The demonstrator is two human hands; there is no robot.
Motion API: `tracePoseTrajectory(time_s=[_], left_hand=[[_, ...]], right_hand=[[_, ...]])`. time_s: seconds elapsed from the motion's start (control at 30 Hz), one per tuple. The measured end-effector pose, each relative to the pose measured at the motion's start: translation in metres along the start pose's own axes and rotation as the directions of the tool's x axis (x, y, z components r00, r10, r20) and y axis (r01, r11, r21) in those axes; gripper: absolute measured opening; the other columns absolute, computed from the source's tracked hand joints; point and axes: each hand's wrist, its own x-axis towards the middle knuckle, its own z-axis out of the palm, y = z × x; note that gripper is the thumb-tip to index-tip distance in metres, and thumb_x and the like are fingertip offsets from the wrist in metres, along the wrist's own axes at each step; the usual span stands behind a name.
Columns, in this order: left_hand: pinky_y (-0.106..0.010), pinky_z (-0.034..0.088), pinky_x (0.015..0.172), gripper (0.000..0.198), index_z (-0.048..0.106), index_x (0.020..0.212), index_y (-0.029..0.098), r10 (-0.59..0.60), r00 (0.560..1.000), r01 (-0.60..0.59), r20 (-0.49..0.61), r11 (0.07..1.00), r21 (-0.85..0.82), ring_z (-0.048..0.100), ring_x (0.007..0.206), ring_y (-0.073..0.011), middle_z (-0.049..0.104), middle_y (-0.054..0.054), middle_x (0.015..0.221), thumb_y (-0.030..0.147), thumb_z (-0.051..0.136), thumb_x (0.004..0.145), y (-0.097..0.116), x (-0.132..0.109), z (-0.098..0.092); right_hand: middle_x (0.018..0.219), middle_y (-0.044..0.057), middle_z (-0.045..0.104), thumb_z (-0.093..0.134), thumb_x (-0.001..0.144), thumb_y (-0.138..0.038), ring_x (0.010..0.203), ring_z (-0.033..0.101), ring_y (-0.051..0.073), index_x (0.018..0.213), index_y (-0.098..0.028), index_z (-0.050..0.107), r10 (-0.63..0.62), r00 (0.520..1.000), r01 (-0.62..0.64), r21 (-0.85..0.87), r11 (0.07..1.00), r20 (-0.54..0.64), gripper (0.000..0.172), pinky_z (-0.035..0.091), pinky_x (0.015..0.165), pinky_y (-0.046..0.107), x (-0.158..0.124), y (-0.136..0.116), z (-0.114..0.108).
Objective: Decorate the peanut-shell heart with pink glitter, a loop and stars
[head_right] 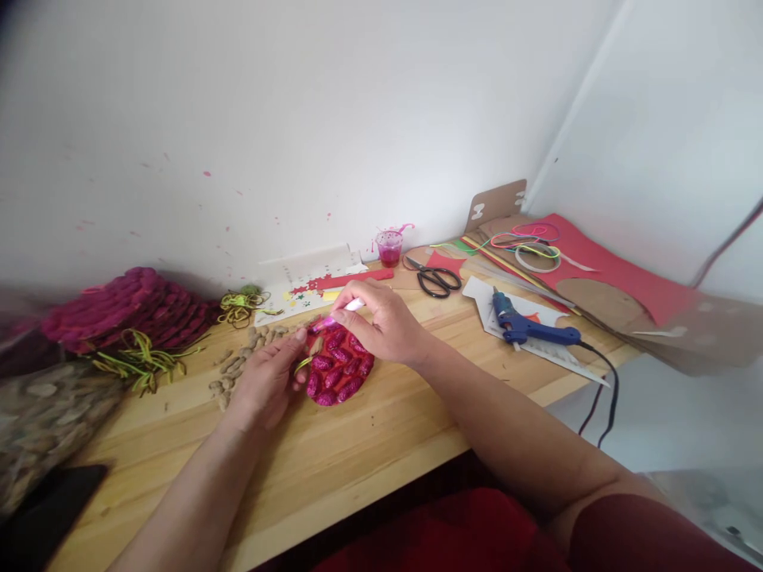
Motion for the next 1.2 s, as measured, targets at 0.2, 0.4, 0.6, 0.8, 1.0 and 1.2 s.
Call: tracePoseTrajectory(time_s=[0.2, 0.4, 0.6, 0.8, 1.0, 1.2], left_hand=[[-0.015, 0.032, 0.036, 0.056, 0.065, 0.079, 0.012, -0.039, 0.999, 0.039, -0.008, 0.999, -0.019, 0.047, 0.041, -0.0049, 0.056, 0.005, 0.061, 0.058, 0.091, 0.06, -0.001, 0.003, -0.003], [-0.015, 0.042, 0.039, 0.059, 0.069, 0.08, 0.011, -0.07, 0.997, 0.071, 0.01, 0.996, -0.06, 0.056, 0.047, -0.0069, 0.063, 0.003, 0.067, 0.054, 0.097, 0.05, 0.001, 0.003, -0.001], [-0.015, 0.045, 0.04, 0.049, 0.07, 0.081, 0.01, -0.132, 0.991, 0.131, -0.007, 0.986, -0.099, 0.064, 0.052, -0.0099, 0.067, 0.0, 0.073, 0.038, 0.098, 0.05, 0.004, 0.003, 0.001], [-0.013, 0.022, 0.031, 0.054, 0.07, 0.082, 0.012, -0.098, 0.994, 0.1, 0.045, 0.994, -0.044, 0.064, 0.054, -0.0116, 0.066, -0.003, 0.074, 0.049, 0.096, 0.053, 0.002, 0.005, -0.002], [-0.015, 0.031, 0.036, 0.057, 0.07, 0.076, 0.011, -0.022, 0.999, 0.022, 0.029, 1.0, -0.005, 0.042, 0.048, -0.0055, 0.062, -0.001, 0.067, 0.06, 0.092, 0.055, -0.002, 0.005, -0.002], [-0.017, 0.05, 0.048, 0.059, 0.072, 0.083, 0.012, -0.091, 0.996, 0.092, 0.022, 0.993, -0.069, 0.058, 0.06, -0.0102, 0.064, 0.001, 0.069, 0.056, 0.096, 0.051, 0.001, 0.002, -0.002]], right_hand=[[0.087, 0.002, 0.071, 0.062, 0.098, -0.03, 0.084, 0.066, 0.018, 0.091, -0.022, 0.065, 0.093, 0.992, -0.099, -0.066, 0.993, -0.084, 0.011, 0.05, 0.08, 0.032, 0.001, 0.008, -0.005], [0.087, 0.001, 0.072, 0.054, 0.099, -0.044, 0.076, 0.065, 0.017, 0.097, -0.022, 0.061, 0.262, 0.908, -0.37, -0.33, 0.868, -0.328, 0.023, 0.047, 0.069, 0.028, 0.044, 0.03, -0.055], [0.089, 0.006, 0.074, 0.06, 0.096, -0.037, 0.085, 0.066, 0.023, 0.09, -0.02, 0.068, 0.43, 0.826, -0.563, -0.589, 0.581, -0.365, 0.019, 0.044, 0.076, 0.033, 0.093, 0.076, -0.084], [0.105, 0.011, 0.077, 0.062, 0.094, -0.041, 0.106, 0.064, 0.03, 0.093, -0.021, 0.074, 0.571, 0.752, -0.607, -0.682, 0.407, -0.329, 0.023, 0.045, 0.087, 0.038, 0.107, 0.107, -0.073], [0.112, 0.014, 0.076, 0.063, 0.092, -0.045, 0.121, 0.057, 0.034, 0.095, -0.021, 0.076, 0.624, 0.724, -0.591, -0.731, 0.341, -0.295, 0.028, 0.045, 0.094, 0.044, 0.114, 0.115, -0.068], [0.11, 0.014, 0.076, 0.066, 0.089, -0.046, 0.12, 0.058, 0.035, 0.092, -0.021, 0.076, 0.629, 0.727, -0.576, -0.743, 0.34, -0.276, 0.028, 0.045, 0.092, 0.044, 0.119, 0.113, -0.065]])
